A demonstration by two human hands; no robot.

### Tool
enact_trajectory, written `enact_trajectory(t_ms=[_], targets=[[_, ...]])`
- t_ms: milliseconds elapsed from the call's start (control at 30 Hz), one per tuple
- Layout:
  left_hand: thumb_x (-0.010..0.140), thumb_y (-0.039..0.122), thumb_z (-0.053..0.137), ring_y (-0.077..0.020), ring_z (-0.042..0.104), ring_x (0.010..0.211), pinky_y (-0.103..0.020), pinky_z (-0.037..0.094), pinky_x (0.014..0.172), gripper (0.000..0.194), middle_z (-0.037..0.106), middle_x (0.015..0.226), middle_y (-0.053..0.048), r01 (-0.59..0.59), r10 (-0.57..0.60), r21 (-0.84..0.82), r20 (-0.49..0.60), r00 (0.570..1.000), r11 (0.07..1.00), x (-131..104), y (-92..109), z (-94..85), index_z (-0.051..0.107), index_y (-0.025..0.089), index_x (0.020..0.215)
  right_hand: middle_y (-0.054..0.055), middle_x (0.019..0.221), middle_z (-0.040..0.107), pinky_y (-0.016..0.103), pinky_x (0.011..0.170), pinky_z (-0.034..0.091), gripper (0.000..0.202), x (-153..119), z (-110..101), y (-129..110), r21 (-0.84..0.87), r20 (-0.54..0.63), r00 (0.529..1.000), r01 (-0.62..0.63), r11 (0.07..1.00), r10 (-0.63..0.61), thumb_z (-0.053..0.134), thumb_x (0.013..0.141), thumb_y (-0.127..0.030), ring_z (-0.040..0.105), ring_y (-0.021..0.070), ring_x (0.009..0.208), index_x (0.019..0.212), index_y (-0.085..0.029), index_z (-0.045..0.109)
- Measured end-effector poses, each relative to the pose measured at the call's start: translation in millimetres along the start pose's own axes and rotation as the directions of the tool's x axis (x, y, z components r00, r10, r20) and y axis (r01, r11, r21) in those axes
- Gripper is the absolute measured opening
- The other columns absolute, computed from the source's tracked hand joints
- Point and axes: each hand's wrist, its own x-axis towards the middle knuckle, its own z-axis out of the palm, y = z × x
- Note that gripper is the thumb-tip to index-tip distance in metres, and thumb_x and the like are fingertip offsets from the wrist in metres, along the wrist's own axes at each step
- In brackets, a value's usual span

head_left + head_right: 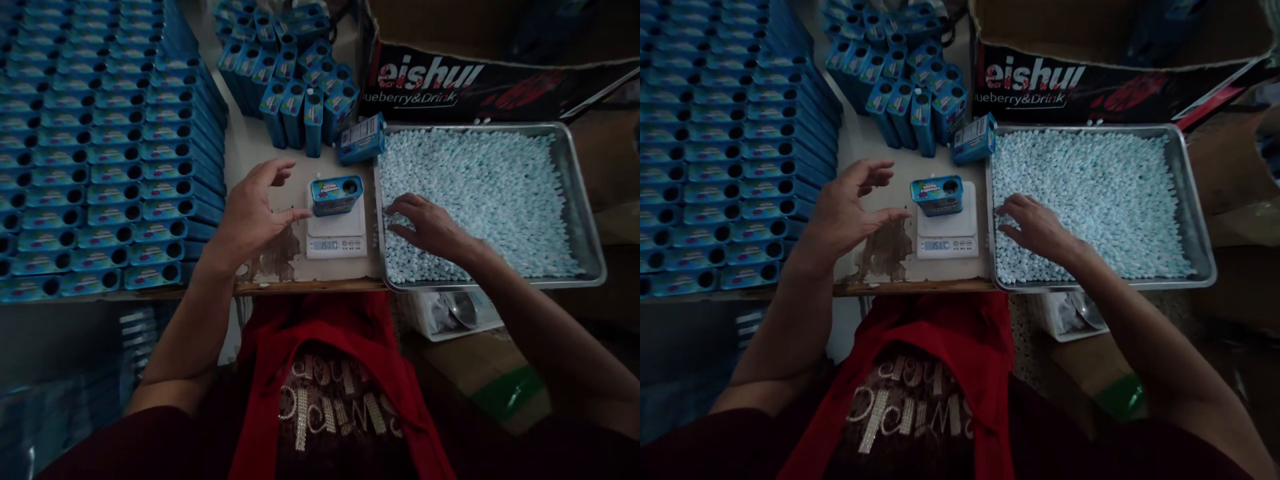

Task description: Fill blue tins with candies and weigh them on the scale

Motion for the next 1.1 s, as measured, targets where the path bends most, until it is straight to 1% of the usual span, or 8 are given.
enact_trajectory(t_ms=[167,333,467,600,800,900,1000,1100], targets=[[0.095,0.064,0.093,-0.0365,0.073,0.138,-0.057,0.061,0.123,0.076,0.075,0.154,-0.011,0.015,-0.014,0.023,-0.021,1.0,1.0,-8,-2,-11.8,0.066,0.029,0.158,0.015,0.115,0.087,0.043,0.087,0.06,0.024,-19,4,10,-0.006,0.053,0.99,-0.132,0.991,0.132,0.064,0.102,-0.024,0.083,0.032,0.096,0.103,-0.021,0.088],[0.096,0.066,0.093,-0.0342,0.075,0.134,-0.051,0.062,0.123,0.072,0.076,0.151,-0.012,0.002,-0.003,0.071,0.008,1.0,0.997,-11,3,-16.9,0.069,0.03,0.154,0.007,0.078,0.083,0.045,0.075,0.061,0.024,-21,-19,13,0.327,-0.086,0.908,-0.362,0.873,0.41,0.079,0.095,-0.047,0.082,0.0332,0.078,0.1,-0.026,0.089],[0.094,0.065,0.095,-0.0352,0.074,0.136,-0.05,0.061,0.122,0.073,0.077,0.149,-0.011,-0.032,0.029,0.103,0.032,0.999,0.994,-8,12,-17.8,0.07,0.031,0.153,0.005,0.069,0.077,0.041,0.063,0.055,0.032,2,-42,-19,0.525,-0.15,0.903,-0.273,0.806,0.403,0.091,0.084,-0.055,0.072,0.0258,0.064,0.095,-0.025,0.088],[0.091,0.062,0.097,-0.0367,0.074,0.137,-0.052,0.061,0.122,0.076,0.077,0.149,-0.012,-0.055,0.049,0.132,0.051,0.998,0.99,-4,15,-16.5,0.07,0.03,0.154,0.003,0.079,0.079,0.046,0.074,0.061,0.018,44,-65,-62,0.374,-0.242,0.964,-0.008,0.928,0.106,0.088,0.091,-0.049,0.075,0.0284,0.079,0.096,-0.032,0.091],[0.093,0.061,0.096,-0.0364,0.075,0.137,-0.052,0.06,0.124,0.073,0.076,0.153,-0.012,-0.073,0.064,0.118,0.079,0.995,0.99,-1,5,-14.7,0.07,0.03,0.154,0.005,0.095,0.083,0.048,0.099,0.06,0.012,89,-72,-90,0.206,-0.133,0.968,0.235,0.95,-0.211,0.086,0.095,-0.037,0.08,0.0335,0.107,0.099,-0.027,0.092],[0.095,0.063,0.094,-0.0368,0.074,0.139,-0.053,0.06,0.125,0.072,0.075,0.155,-0.012,-0.083,0.072,0.119,0.088,0.993,0.989,-2,5,-17.3,0.07,0.03,0.154,0.004,0.102,0.085,0.05,0.101,0.06,0.012,88,-82,-89,0.145,-0.177,0.972,0.182,0.973,-0.155,0.081,0.098,-0.032,0.08,0.0332,0.106,0.103,-0.031,0.092],[0.096,0.064,0.093,-0.0369,0.074,0.139,-0.052,0.06,0.125,0.07,0.076,0.154,-0.012,-0.079,0.067,0.132,0.091,0.994,0.988,-4,5,-24.5,0.072,0.031,0.154,0.004,0.1,0.085,0.051,0.098,0.06,0.013,72,-89,-64,0.078,-0.262,0.965,0.041,0.996,-0.02,0.079,0.1,-0.03,0.08,0.0328,0.1,0.101,-0.03,0.091],[0.097,0.069,0.09,-0.0374,0.075,0.136,-0.051,0.06,0.125,0.068,0.077,0.152,-0.012,-0.065,0.055,0.151,0.075,0.996,0.986,-8,2,-33.5,0.074,0.031,0.151,0.004,0.087,0.082,0.044,0.082,0.057,0.011,47,-73,-26,-0.051,-0.092,0.986,-0.143,0.988,0.138,0.091,0.092,-0.034,0.079,0.0313,0.089,0.101,-0.028,0.091]])
